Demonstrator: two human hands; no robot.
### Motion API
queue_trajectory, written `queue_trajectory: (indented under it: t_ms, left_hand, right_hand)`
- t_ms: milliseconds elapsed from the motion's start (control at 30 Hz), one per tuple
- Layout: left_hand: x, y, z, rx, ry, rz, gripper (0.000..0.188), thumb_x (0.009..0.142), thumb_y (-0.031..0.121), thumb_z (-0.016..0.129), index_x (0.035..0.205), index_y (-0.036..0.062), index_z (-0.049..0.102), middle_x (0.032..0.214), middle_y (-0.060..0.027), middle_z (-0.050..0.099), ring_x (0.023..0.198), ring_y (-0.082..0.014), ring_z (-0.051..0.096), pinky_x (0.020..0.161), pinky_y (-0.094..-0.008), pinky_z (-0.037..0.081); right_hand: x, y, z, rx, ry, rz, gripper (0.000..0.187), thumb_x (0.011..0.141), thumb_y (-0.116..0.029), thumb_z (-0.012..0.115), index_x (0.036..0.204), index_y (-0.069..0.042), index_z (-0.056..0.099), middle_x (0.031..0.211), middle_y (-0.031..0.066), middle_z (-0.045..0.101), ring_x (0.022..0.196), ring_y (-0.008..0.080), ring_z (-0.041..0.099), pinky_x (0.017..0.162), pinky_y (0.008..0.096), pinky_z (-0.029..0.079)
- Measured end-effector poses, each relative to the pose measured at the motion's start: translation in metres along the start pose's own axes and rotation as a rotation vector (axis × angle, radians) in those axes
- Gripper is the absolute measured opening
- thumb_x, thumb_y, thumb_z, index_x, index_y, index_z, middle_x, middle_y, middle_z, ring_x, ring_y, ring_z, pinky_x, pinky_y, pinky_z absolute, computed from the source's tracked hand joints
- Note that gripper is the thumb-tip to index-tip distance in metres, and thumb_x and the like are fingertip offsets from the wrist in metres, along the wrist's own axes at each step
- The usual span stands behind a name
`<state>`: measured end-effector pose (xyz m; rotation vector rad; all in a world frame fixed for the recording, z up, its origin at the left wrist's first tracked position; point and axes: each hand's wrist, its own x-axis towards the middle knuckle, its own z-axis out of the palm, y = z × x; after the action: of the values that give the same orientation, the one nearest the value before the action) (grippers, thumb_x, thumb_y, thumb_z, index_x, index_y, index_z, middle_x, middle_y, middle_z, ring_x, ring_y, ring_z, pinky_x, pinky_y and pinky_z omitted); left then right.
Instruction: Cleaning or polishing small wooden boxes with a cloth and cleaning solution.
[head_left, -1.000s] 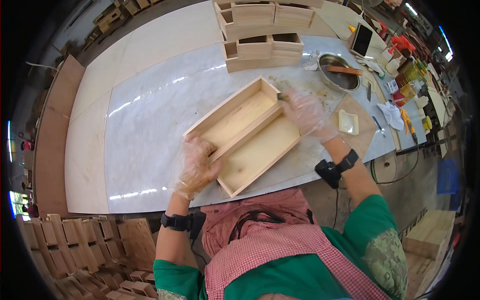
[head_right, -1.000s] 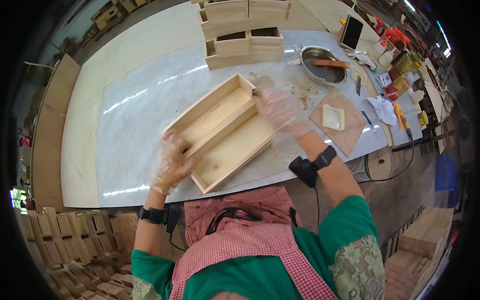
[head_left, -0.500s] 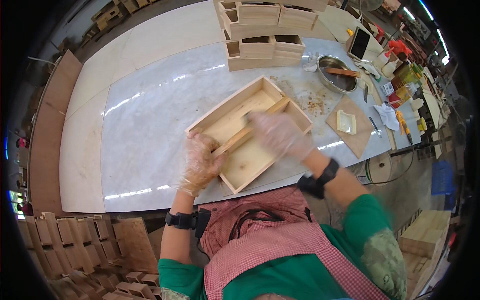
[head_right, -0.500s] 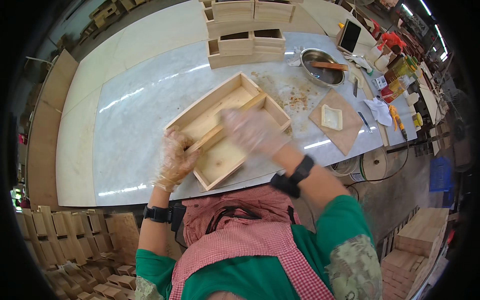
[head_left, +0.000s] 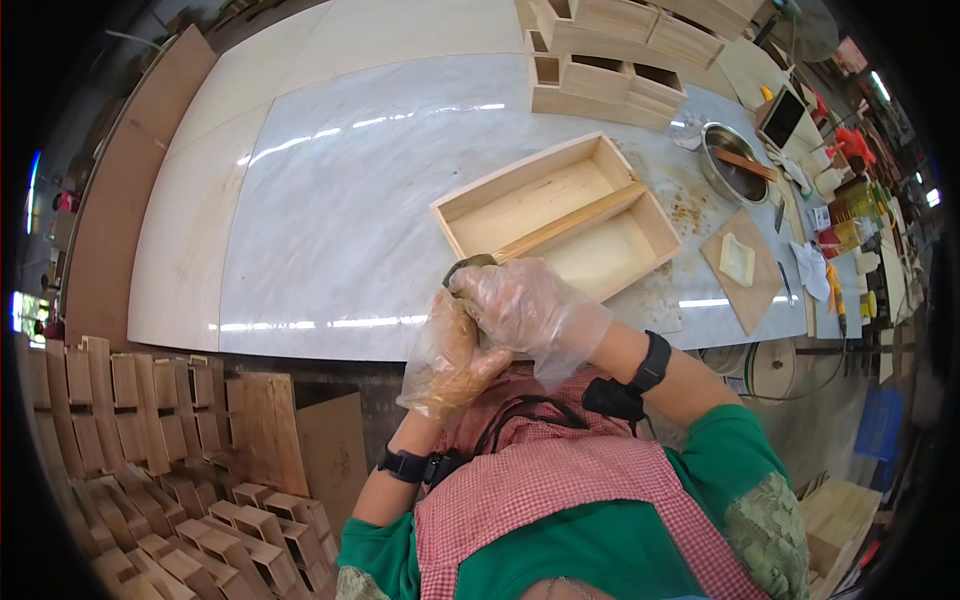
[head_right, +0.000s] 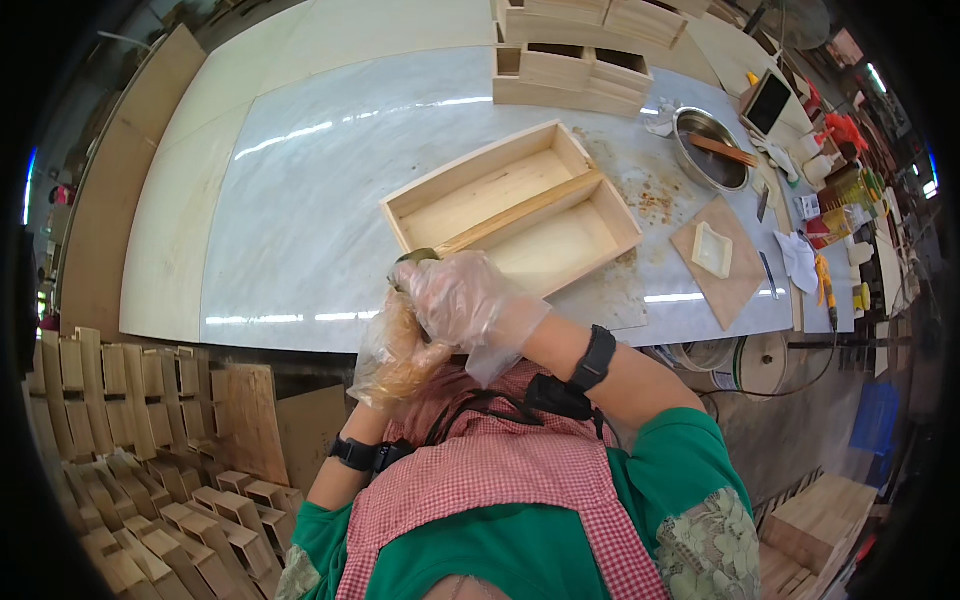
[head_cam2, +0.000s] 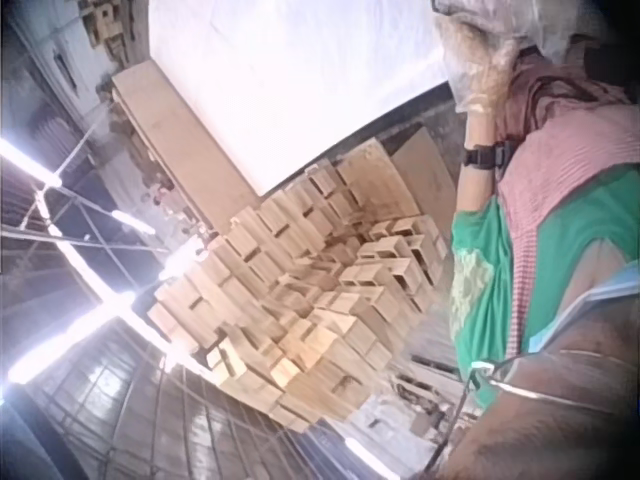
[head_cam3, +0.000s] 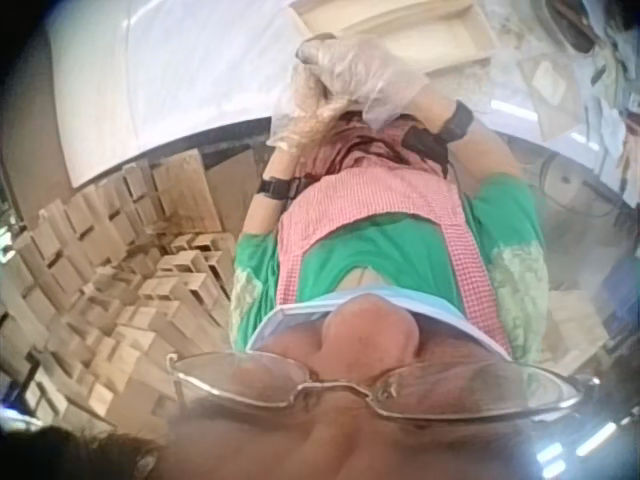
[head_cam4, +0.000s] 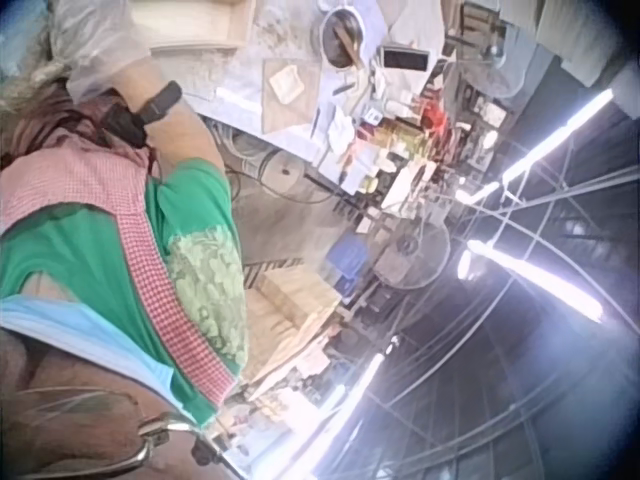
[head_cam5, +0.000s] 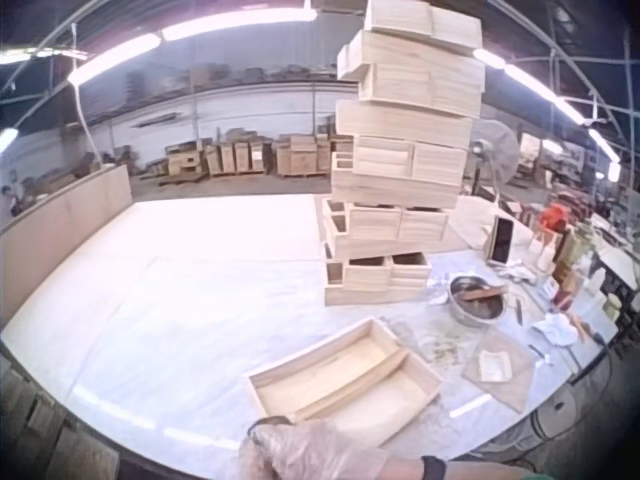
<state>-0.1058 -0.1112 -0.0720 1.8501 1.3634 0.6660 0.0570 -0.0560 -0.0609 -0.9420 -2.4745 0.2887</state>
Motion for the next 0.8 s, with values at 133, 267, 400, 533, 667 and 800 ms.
queue_trajectory:
  t_ms: [133,267,400,533,667,800]
  left_hand:
    - [-0.007,-0.003,0.008,0.106,0.106,-0.016,0.086,0.074,0.046,0.070,0.137,-0.0024,0.036,0.126,-0.0281,0.049,0.116,-0.0430,0.047,0.101,-0.0464,0.040]
    - [-0.004,0.008,-0.005,0.032,0.036,-0.080,0.086,0.075,0.046,0.069,0.137,-0.0029,0.036,0.127,-0.0275,0.049,0.117,-0.0425,0.047,0.103,-0.0463,0.039]
    - [-0.004,0.011,-0.012,0.147,-0.102,0.048,0.083,0.076,0.041,0.070,0.139,-0.0023,0.037,0.129,-0.0287,0.049,0.117,-0.0424,0.050,0.102,-0.0457,0.040]
    - [-0.006,0.006,0.000,-0.010,0.126,0.080,0.074,0.081,0.042,0.067,0.133,-0.0041,0.041,0.130,-0.0269,0.048,0.122,-0.0409,0.045,0.104,-0.0474,0.037]
    - [-0.008,-0.006,0.003,0.234,0.339,0.232,0.071,0.079,0.029,0.072,0.137,0.0021,0.042,0.132,-0.0239,0.050,0.114,-0.0392,0.055,0.092,-0.0432,0.048]
    - [0.011,-0.015,0.001,0.056,0.411,0.323,0.067,0.079,0.020,0.073,0.135,0.0006,0.041,0.132,-0.0240,0.048,0.113,-0.0401,0.055,0.090,-0.0422,0.049]
  right_hand:
    - [0.008,0.031,-0.012,0.128,-0.036,0.204,0.019,0.091,-0.020,0.059,0.104,-0.007,0.057,0.075,0.0153,0.064,0.070,0.0329,0.065,0.058,0.0392,0.053]
    - [0.003,-0.004,-0.010,0.035,-0.081,0.044,0.016,0.087,-0.018,0.062,0.100,-0.009,0.058,0.076,0.0121,0.065,0.066,0.0301,0.065,0.058,0.0389,0.053]
    - [0.009,0.005,-0.003,0.074,-0.098,-0.082,0.017,0.085,-0.017,0.063,0.100,-0.011,0.059,0.077,0.0106,0.065,0.065,0.0288,0.065,0.060,0.0383,0.053]
    - [0.039,0.031,-0.001,0.003,-0.047,0.011,0.019,0.086,-0.017,0.062,0.104,-0.009,0.059,0.084,0.0121,0.067,0.069,0.0302,0.066,0.062,0.0382,0.053]
    - [0.045,0.036,-0.020,0.031,-0.055,0.054,0.020,0.087,-0.018,0.061,0.105,-0.009,0.058,0.086,0.0126,0.068,0.072,0.0309,0.066,0.063,0.0381,0.053]
    - [0.033,0.039,-0.039,0.076,-0.098,0.062,0.018,0.087,-0.017,0.061,0.104,-0.010,0.059,0.080,0.0132,0.066,0.071,0.0304,0.066,0.061,0.0388,0.053]
